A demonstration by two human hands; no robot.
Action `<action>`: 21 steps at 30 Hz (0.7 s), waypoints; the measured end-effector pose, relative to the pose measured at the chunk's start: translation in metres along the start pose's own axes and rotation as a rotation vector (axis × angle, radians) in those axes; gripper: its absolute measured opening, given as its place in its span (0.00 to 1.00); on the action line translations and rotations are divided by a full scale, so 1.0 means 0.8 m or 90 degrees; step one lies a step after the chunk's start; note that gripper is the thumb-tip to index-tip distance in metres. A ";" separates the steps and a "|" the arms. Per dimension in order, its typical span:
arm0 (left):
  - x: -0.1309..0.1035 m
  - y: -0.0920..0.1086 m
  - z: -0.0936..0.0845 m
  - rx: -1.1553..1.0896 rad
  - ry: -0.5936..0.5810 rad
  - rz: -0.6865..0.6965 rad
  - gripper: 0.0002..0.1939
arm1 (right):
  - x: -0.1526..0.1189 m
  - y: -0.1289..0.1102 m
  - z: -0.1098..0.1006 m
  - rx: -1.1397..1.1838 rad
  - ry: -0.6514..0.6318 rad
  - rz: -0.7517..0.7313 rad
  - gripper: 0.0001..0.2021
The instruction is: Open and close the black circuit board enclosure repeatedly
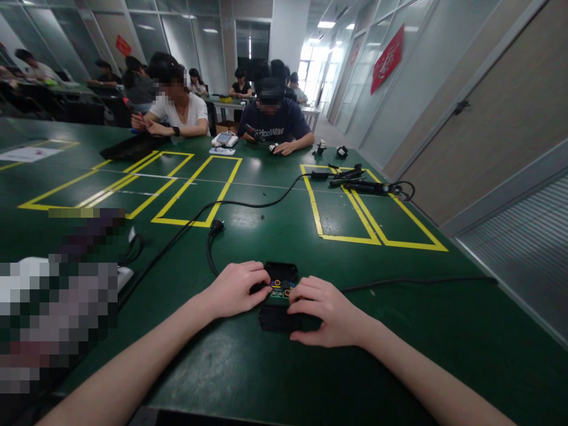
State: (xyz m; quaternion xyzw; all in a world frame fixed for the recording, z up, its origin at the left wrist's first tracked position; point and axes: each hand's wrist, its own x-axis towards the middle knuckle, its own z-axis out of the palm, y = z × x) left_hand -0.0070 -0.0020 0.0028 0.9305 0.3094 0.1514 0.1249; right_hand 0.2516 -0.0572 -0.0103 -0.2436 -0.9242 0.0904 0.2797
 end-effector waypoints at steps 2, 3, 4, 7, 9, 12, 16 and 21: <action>0.000 -0.003 0.001 0.005 0.000 -0.001 0.06 | 0.000 0.003 0.001 -0.012 0.005 0.007 0.11; 0.000 -0.004 0.001 0.007 -0.001 -0.002 0.06 | 0.001 0.004 0.000 -0.021 0.008 0.010 0.11; -0.001 -0.005 0.002 0.008 -0.002 -0.003 0.06 | 0.001 0.005 -0.001 -0.033 0.010 0.012 0.11; -0.001 -0.007 0.001 0.008 -0.006 -0.007 0.05 | 0.001 0.007 -0.007 -0.058 0.011 0.015 0.13; -0.001 -0.007 -0.001 0.005 -0.011 -0.008 0.05 | 0.000 0.008 -0.011 -0.056 0.020 0.022 0.15; -0.001 -0.007 -0.004 -0.004 -0.026 -0.005 0.05 | -0.002 0.012 -0.014 -0.052 0.058 0.083 0.12; -0.002 -0.007 -0.006 -0.016 -0.040 0.002 0.05 | -0.006 0.022 -0.013 -0.013 0.055 0.190 0.21; -0.001 -0.004 -0.004 -0.007 -0.027 0.008 0.04 | -0.009 0.029 -0.006 0.013 0.041 0.202 0.22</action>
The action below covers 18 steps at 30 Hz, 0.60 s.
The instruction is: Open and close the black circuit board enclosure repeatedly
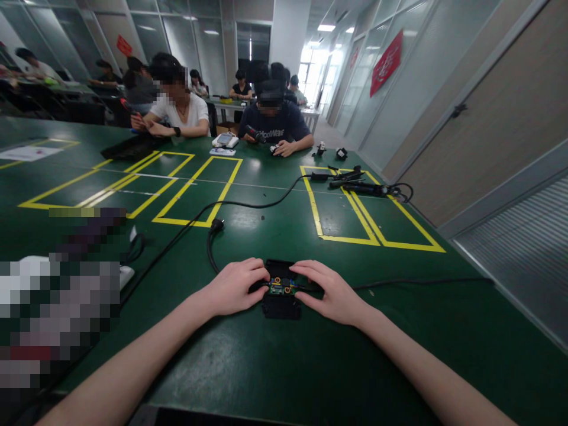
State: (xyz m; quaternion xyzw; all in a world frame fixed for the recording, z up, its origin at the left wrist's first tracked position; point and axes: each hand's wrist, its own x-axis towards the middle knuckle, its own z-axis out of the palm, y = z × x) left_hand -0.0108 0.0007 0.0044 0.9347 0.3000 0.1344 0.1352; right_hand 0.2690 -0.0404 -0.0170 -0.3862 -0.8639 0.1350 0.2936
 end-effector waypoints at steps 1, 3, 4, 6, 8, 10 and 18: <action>0.000 0.001 0.001 0.000 0.002 0.001 0.03 | 0.000 0.000 0.001 0.003 0.000 0.000 0.22; 0.001 0.002 0.002 -0.002 0.009 0.002 0.03 | 0.000 -0.002 0.000 0.009 -0.002 -0.001 0.23; 0.001 0.003 0.003 -0.003 0.012 0.001 0.02 | 0.000 -0.003 0.000 0.011 -0.006 -0.002 0.24; 0.001 0.003 0.004 -0.006 0.013 0.000 0.02 | 0.001 -0.005 -0.001 0.011 -0.016 -0.004 0.25; 0.001 0.004 0.004 -0.010 0.010 0.000 0.02 | 0.001 -0.007 -0.001 0.010 -0.025 -0.009 0.25; 0.001 0.004 0.004 -0.014 0.007 0.002 0.02 | 0.002 -0.008 -0.001 0.010 -0.027 -0.017 0.24; 0.003 0.003 0.006 -0.030 0.024 0.012 0.02 | 0.002 -0.006 -0.002 -0.019 -0.030 -0.035 0.22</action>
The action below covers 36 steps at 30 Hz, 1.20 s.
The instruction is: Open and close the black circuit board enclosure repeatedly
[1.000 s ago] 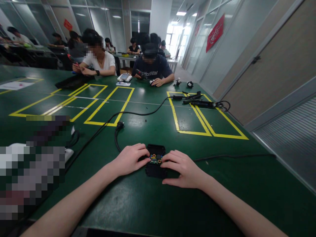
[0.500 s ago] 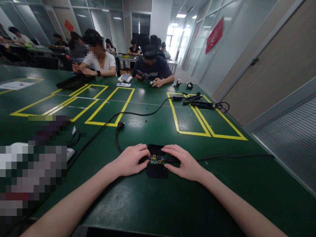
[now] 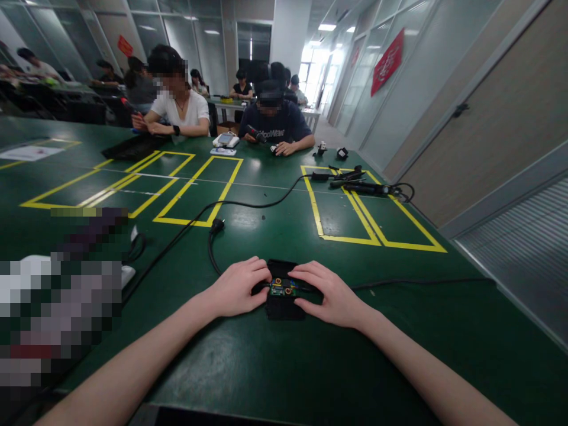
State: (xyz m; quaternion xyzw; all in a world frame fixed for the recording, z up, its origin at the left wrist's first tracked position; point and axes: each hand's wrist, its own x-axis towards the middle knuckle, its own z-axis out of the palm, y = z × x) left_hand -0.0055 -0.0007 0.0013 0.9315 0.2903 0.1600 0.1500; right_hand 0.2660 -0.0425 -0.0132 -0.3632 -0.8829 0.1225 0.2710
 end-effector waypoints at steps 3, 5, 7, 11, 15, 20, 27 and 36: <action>0.000 -0.001 -0.002 -0.010 0.001 0.000 0.02 | -0.003 0.006 -0.012 -0.023 0.010 0.000 0.22; -0.001 -0.001 -0.004 -0.016 -0.004 0.004 0.02 | -0.004 0.010 -0.021 -0.030 0.007 0.006 0.19; -0.001 -0.001 -0.005 -0.020 -0.014 -0.001 0.03 | -0.004 0.014 -0.027 -0.033 -0.007 -0.004 0.11; -0.002 0.000 -0.007 -0.031 -0.017 -0.036 0.07 | -0.004 0.018 -0.027 -0.037 -0.019 -0.026 0.04; -0.003 -0.001 -0.007 -0.066 0.024 -0.063 0.08 | -0.006 0.018 -0.024 -0.026 -0.005 0.030 0.07; -0.005 0.000 -0.008 -0.141 0.082 -0.055 0.08 | -0.008 0.013 -0.027 0.022 0.004 0.064 0.10; -0.010 0.010 -0.010 -0.151 0.059 0.010 0.07 | -0.008 0.002 -0.034 0.068 -0.015 0.043 0.12; -0.011 0.012 -0.007 -0.149 -0.011 0.030 0.04 | -0.009 -0.004 -0.031 0.123 -0.087 0.071 0.14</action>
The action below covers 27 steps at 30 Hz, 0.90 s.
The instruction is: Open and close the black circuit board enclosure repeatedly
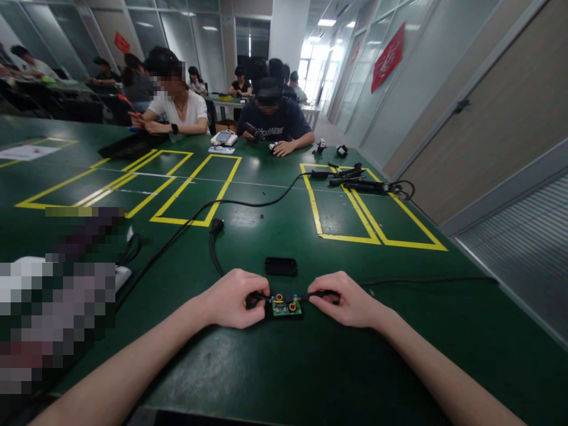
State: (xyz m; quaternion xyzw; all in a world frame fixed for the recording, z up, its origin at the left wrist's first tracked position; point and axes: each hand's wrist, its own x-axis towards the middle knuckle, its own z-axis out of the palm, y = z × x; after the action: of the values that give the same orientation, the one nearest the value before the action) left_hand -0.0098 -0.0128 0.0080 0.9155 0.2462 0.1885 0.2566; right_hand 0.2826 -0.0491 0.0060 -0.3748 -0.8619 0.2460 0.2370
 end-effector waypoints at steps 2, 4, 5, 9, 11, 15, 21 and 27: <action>0.002 -0.001 -0.001 0.012 0.011 -0.017 0.05 | 0.001 0.002 0.001 -0.016 0.009 0.005 0.13; 0.003 -0.001 -0.003 0.031 0.033 -0.037 0.05 | 0.001 0.003 0.002 -0.042 0.023 0.009 0.12; 0.004 -0.001 -0.003 0.041 0.043 -0.045 0.06 | 0.001 0.004 0.002 -0.054 0.030 0.010 0.11; 0.005 -0.001 -0.006 0.048 0.048 -0.058 0.06 | 0.002 0.004 0.003 -0.067 0.042 0.004 0.11; 0.004 -0.001 -0.006 0.032 0.046 -0.059 0.06 | 0.002 0.003 0.003 -0.063 0.037 0.003 0.11; 0.005 -0.003 -0.004 0.015 0.035 -0.078 0.05 | 0.003 0.006 0.007 -0.075 0.027 0.018 0.11; 0.006 -0.006 -0.002 0.032 0.025 -0.099 0.04 | 0.003 0.009 0.010 -0.077 0.049 0.014 0.10; 0.005 -0.007 -0.001 0.050 0.049 -0.072 0.04 | 0.003 0.008 0.010 -0.067 0.059 -0.024 0.10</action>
State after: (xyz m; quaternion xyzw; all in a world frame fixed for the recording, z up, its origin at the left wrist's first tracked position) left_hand -0.0088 -0.0061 0.0062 0.9016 0.3144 0.1987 0.2211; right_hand 0.2799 -0.0453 -0.0033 -0.3817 -0.8686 0.1782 0.2609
